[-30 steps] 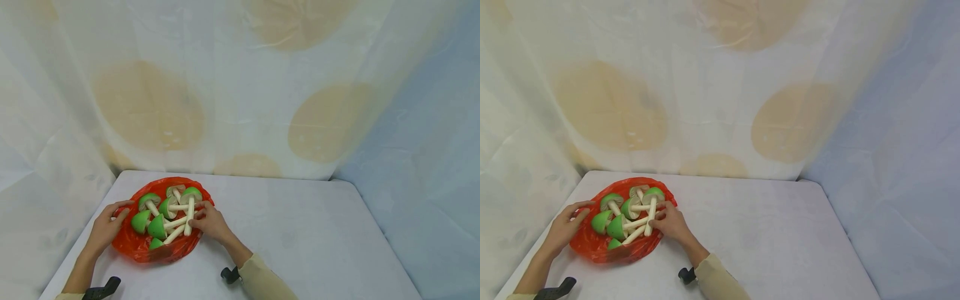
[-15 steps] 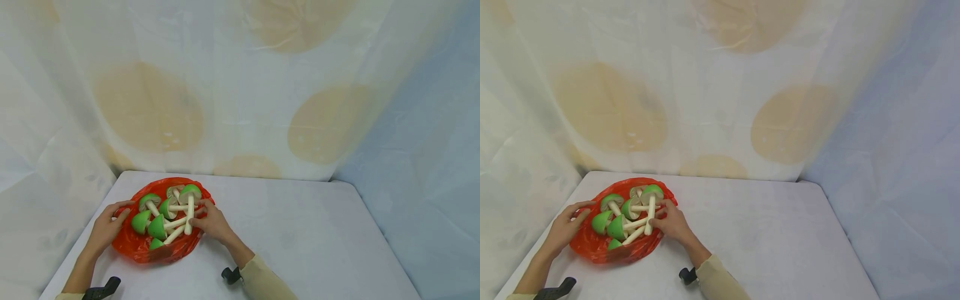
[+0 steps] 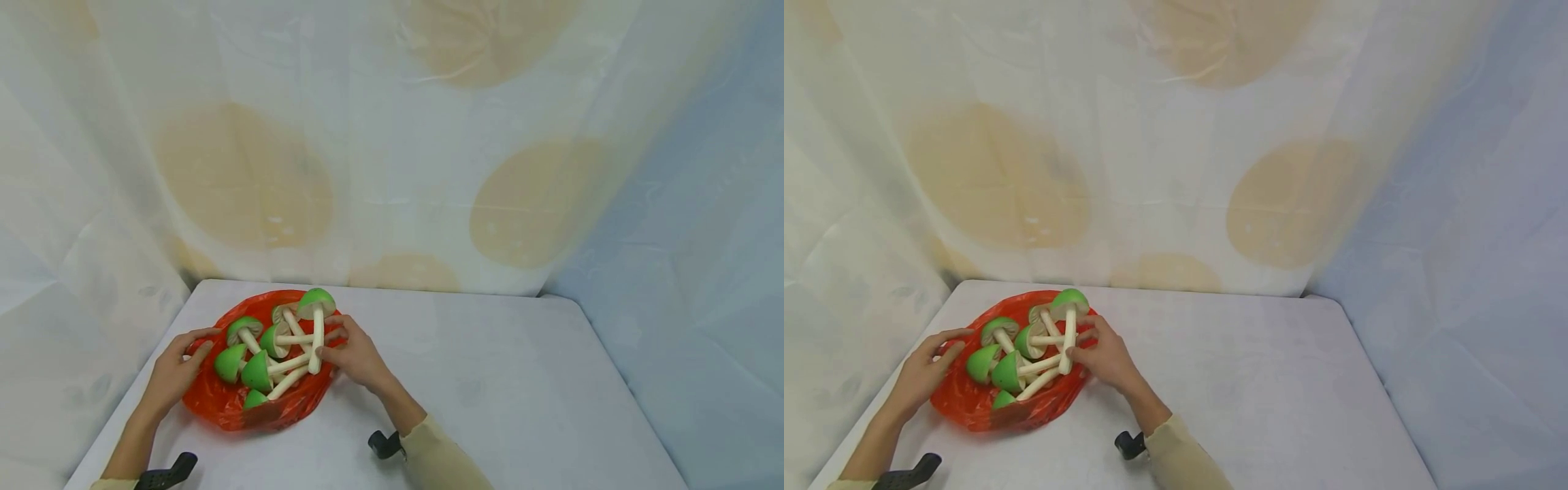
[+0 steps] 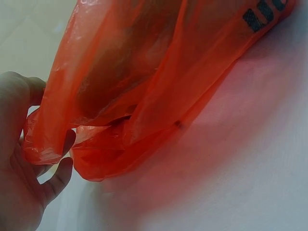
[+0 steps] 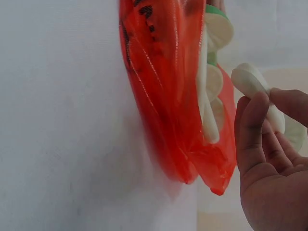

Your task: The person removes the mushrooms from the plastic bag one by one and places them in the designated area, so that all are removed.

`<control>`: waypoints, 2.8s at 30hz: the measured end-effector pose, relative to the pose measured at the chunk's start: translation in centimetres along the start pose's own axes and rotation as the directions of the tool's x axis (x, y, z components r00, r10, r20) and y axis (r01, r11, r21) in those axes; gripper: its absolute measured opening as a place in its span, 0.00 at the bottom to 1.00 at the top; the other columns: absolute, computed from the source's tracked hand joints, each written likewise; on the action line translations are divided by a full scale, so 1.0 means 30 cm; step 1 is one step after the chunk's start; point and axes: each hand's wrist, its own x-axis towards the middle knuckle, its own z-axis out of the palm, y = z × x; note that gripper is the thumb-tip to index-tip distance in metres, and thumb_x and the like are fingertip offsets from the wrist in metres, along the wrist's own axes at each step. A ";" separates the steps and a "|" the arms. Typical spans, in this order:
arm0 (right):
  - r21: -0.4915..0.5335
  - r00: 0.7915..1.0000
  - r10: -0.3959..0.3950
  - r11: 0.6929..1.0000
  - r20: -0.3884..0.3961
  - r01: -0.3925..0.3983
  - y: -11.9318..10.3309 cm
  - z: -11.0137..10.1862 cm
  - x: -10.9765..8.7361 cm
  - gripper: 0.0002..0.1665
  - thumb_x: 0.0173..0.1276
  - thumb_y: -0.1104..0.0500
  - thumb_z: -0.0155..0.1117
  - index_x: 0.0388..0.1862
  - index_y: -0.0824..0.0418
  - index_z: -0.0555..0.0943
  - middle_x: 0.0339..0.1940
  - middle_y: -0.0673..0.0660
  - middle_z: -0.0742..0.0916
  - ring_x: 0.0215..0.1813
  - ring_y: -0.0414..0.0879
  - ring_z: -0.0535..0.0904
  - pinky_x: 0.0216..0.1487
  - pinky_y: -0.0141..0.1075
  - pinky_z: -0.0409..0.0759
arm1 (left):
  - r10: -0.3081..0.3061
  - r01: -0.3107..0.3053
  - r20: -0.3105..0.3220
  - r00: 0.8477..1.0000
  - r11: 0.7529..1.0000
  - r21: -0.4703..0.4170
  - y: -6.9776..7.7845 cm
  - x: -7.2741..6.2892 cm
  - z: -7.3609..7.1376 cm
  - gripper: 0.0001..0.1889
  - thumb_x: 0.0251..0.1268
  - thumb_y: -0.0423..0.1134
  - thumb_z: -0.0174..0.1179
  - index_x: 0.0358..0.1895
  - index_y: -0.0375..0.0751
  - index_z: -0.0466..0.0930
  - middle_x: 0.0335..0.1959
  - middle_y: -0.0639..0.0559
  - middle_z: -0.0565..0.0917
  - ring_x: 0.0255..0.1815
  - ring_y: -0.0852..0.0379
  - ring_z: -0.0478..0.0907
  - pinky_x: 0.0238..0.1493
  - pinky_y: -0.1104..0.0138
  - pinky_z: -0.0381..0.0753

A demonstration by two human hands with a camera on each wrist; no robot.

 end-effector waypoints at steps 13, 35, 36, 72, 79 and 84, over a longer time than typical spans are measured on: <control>0.059 0.999 -0.018 0.998 -0.045 0.021 -0.015 -0.094 -0.032 0.31 0.67 0.58 0.69 0.66 0.50 0.69 0.47 0.55 0.84 0.41 0.66 0.84 0.37 0.53 0.87 | -0.003 0.003 0.000 1.000 1.000 0.001 0.000 -0.003 0.000 0.22 0.81 0.50 0.47 0.66 0.42 0.75 0.66 0.35 0.71 0.57 0.41 0.68 0.44 0.58 0.76; 0.035 0.985 0.027 0.999 -0.169 -0.022 0.063 -0.227 -0.028 0.32 0.67 0.59 0.68 0.67 0.52 0.69 0.47 0.59 0.85 0.43 0.69 0.84 0.31 0.40 0.85 | 0.042 -0.041 -0.031 0.999 0.999 0.031 -0.005 -0.004 0.001 0.20 0.80 0.49 0.49 0.64 0.44 0.78 0.63 0.39 0.75 0.51 0.59 0.66 0.41 0.69 0.73; 0.028 0.984 0.032 0.999 -0.173 -0.028 0.068 -0.232 -0.027 0.32 0.67 0.59 0.68 0.67 0.52 0.69 0.47 0.59 0.85 0.42 0.68 0.85 0.31 0.40 0.85 | 0.046 -0.044 -0.034 0.998 0.998 0.033 -0.006 -0.004 0.001 0.20 0.80 0.49 0.50 0.63 0.44 0.78 0.63 0.39 0.75 0.51 0.60 0.66 0.41 0.69 0.73; 0.052 0.972 0.169 0.985 -0.165 -0.162 0.169 -0.288 0.005 0.38 0.66 0.65 0.69 0.73 0.57 0.66 0.49 0.68 0.83 0.43 0.67 0.85 0.41 0.58 0.85 | 0.017 -0.017 -0.009 1.000 1.000 0.008 -0.010 -0.001 0.002 0.21 0.81 0.49 0.48 0.65 0.41 0.76 0.64 0.35 0.73 0.55 0.44 0.69 0.43 0.58 0.74; 0.029 0.965 0.183 0.983 -0.186 -0.180 0.186 -0.279 0.010 0.35 0.65 0.64 0.71 0.70 0.54 0.69 0.45 0.63 0.83 0.35 0.53 0.86 0.33 0.44 0.87 | 0.011 -0.011 -0.010 1.000 1.000 0.011 -0.013 -0.002 0.003 0.21 0.81 0.49 0.48 0.65 0.42 0.76 0.64 0.36 0.73 0.54 0.47 0.68 0.43 0.59 0.74; 0.040 0.964 0.193 0.981 -0.181 -0.189 0.183 -0.278 -0.001 0.34 0.66 0.64 0.70 0.69 0.57 0.69 0.44 0.62 0.84 0.34 0.51 0.85 0.32 0.43 0.87 | 0.001 -0.001 0.002 1.000 1.000 0.000 -0.013 -0.003 0.003 0.22 0.81 0.50 0.47 0.65 0.41 0.76 0.65 0.35 0.72 0.57 0.42 0.68 0.45 0.54 0.75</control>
